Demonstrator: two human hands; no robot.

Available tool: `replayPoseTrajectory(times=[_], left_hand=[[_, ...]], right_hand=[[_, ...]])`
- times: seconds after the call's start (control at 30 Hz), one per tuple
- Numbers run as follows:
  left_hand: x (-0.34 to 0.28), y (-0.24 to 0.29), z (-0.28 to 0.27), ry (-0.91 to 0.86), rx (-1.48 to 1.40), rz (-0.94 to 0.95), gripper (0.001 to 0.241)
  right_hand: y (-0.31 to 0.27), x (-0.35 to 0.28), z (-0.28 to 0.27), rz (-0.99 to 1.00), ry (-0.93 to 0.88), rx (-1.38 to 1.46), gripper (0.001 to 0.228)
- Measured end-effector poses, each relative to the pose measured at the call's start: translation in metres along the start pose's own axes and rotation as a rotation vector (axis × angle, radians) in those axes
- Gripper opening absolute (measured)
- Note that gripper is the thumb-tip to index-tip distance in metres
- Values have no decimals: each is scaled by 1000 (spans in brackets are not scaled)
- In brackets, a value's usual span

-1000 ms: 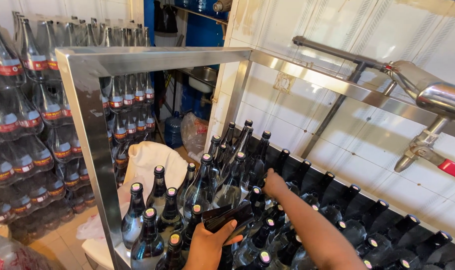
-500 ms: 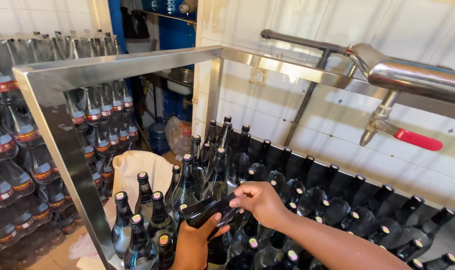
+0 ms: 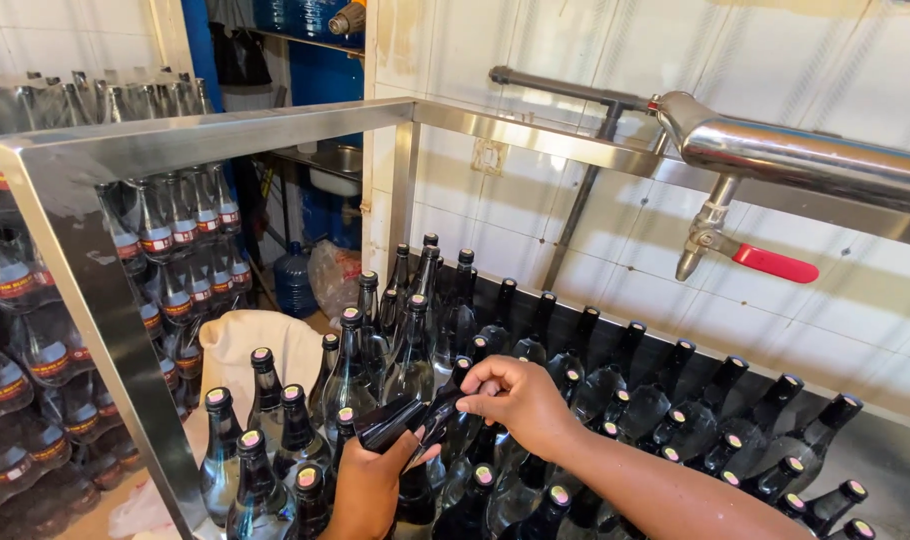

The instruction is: Systematically applying black plastic seals to the tops of glass bottles arranged in a metal crate.

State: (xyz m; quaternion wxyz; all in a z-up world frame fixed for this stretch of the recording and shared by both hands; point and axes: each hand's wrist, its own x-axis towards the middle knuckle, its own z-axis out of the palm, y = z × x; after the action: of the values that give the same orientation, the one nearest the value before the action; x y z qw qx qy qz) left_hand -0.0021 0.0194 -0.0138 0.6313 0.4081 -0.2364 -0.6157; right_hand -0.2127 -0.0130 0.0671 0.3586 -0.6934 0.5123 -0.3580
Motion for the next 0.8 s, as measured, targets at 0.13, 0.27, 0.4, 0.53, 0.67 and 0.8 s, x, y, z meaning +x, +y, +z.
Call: replayPoseTrajectory(times=[0.13,0.27,0.4,0.53,0.67,0.8], left_hand=[[-4,4,1,-49,17,-7,28],[-2,1,1,-71,64,-6,19],[-10,13,10,24,126,-84,32],[-17,21,12,-5,92,-35,33],[-13,21,11,25,136,-92,30],[-16,22,13,10,109,-80,34]], right_hand=[[1,-2,-1,-43,-26,-6,4],[0,-3,-11,27,-190,8,32],[-10,4,-33,157,-303,-182,35],[73,51,-68,281,-167,-543,63],[129,63,-74,198,-148,-749,19],[143,64,-76,264,-157,-707,21]])
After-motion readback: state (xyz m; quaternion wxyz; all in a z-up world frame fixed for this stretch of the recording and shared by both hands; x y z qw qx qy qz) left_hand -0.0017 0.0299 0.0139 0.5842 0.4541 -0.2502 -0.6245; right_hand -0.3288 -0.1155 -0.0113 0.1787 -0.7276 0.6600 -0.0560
